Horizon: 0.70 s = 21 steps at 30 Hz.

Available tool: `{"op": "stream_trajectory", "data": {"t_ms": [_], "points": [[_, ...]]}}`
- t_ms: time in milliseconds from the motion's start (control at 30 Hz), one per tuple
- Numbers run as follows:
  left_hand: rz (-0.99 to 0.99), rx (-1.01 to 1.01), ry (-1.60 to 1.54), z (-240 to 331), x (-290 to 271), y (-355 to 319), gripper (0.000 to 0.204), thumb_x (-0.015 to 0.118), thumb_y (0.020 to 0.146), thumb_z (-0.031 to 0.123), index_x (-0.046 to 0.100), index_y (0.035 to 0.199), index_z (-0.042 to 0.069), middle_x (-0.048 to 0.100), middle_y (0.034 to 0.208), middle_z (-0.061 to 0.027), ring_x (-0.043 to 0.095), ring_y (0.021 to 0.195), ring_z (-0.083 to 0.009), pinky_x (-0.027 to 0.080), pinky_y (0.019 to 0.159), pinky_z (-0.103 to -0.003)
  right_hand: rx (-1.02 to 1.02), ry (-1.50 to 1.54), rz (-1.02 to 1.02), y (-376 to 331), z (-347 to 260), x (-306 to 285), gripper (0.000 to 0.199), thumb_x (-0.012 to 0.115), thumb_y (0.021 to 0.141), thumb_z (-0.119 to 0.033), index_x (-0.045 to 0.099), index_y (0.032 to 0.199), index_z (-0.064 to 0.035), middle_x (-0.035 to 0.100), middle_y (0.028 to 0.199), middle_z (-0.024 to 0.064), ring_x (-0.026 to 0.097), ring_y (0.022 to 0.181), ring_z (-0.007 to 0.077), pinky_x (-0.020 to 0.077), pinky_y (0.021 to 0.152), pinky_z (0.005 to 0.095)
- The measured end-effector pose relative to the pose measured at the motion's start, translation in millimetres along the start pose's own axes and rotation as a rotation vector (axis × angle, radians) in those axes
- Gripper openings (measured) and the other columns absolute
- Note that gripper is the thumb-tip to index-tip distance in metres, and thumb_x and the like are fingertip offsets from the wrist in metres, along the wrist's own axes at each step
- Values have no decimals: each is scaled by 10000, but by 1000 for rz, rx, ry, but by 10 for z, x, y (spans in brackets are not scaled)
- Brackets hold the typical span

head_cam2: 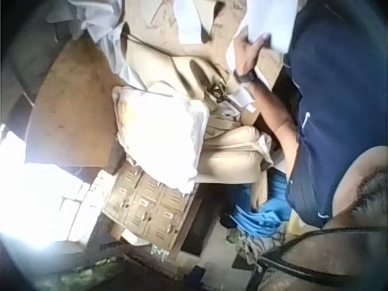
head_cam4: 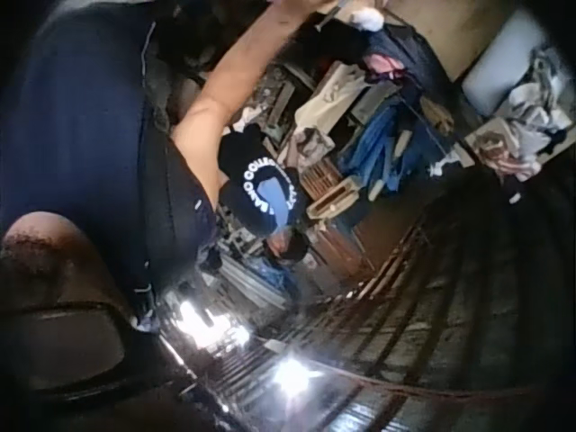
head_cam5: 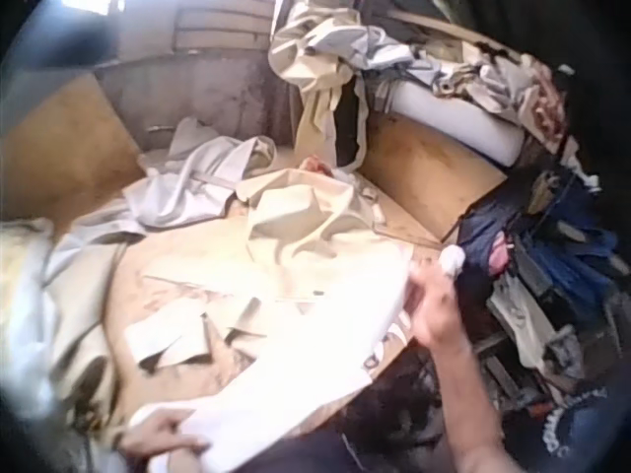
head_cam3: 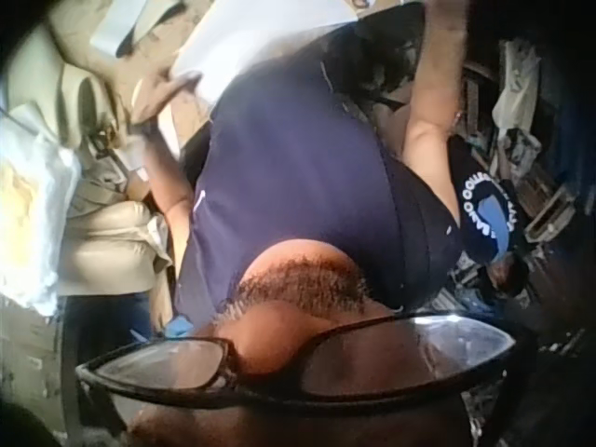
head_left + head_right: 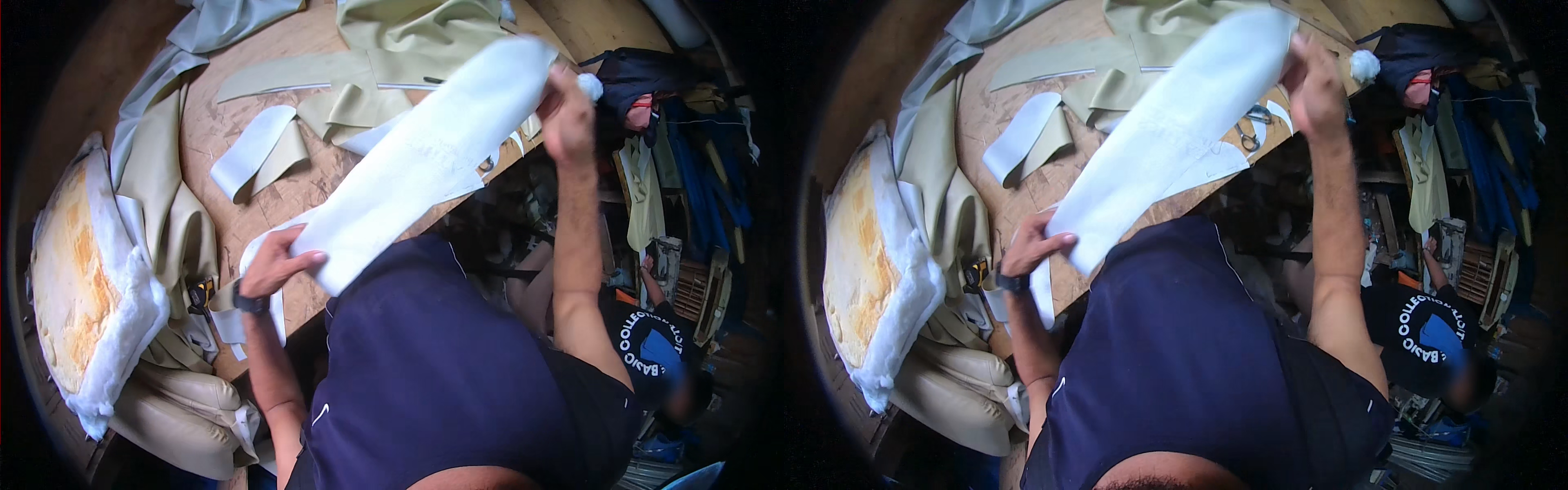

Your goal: Measuring, marking, and cutting fabric pieces for upholstery using scissors.

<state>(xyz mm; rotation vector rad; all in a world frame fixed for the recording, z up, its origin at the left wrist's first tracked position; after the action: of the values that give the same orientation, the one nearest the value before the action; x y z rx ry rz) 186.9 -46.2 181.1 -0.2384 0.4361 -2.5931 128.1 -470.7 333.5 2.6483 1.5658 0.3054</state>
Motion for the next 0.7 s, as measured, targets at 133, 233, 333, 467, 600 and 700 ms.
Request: {"op": "stream_trajectory", "data": {"t_ms": [133,233,333,467,600,700], "points": [[139,-391,363,-721,-649,-563,281,759,872,261,706,943,-6,663,787,-17,600,750,-74,486,677,-257,354,82,211,-926,2096,-827,267,556,1000,-219,594,1177,-22,623,1106,71,630,988,200,561,806,371],[282,-390,492,-1472,-1086,-634,334,766,848,321,721,955,8,697,791,-70,642,736,-132,515,700,-306,550,-29,367,-1594,2870,-1180,267,574,987,-186,587,1211,-40,601,1106,104,627,988,265,637,665,390],[412,-432,543,-1843,-1006,-694,419,794,798,387,719,947,2,726,850,-113,691,798,-232,533,748,-375,710,-301,401,-1649,2840,-1416,392,650,945,-299,585,1251,-63,613,1016,71,638,807,179,599,616,305],[573,-481,628,-1752,-757,-994,380,775,821,346,707,921,-14,721,843,-127,691,802,-228,529,738,-367,772,-484,297,-1444,2702,-1253,474,724,901,-282,577,1290,-54,638,995,44,644,756,145,535,556,245],[734,-380,204,-1854,-795,-1137,250,717,886,232,687,881,-16,693,782,-73,630,723,-122,494,684,-292,798,-535,271,-1348,2809,-1374,417,709,915,-234,585,1268,-47,638,992,34,627,754,131,543,579,253],[931,-187,141,-1456,-1044,-1244,249,706,908,227,687,901,-21,683,786,-27,609,732,-102,485,691,-276,715,-270,264,-1297,2723,-1223,304,667,945,-169,594,1208,-35,655,934,22,632,735,116,557,573,249]]}}
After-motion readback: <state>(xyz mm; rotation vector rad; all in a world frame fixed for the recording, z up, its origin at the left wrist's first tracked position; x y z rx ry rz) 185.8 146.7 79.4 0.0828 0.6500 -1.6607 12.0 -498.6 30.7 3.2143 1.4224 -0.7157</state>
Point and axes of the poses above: each hand's wrist, its own y-axis towards the middle knuckle, its own x-axis out of the palm, z = x × y, the point moved 8 cm from there along y, towards the middle knuckle
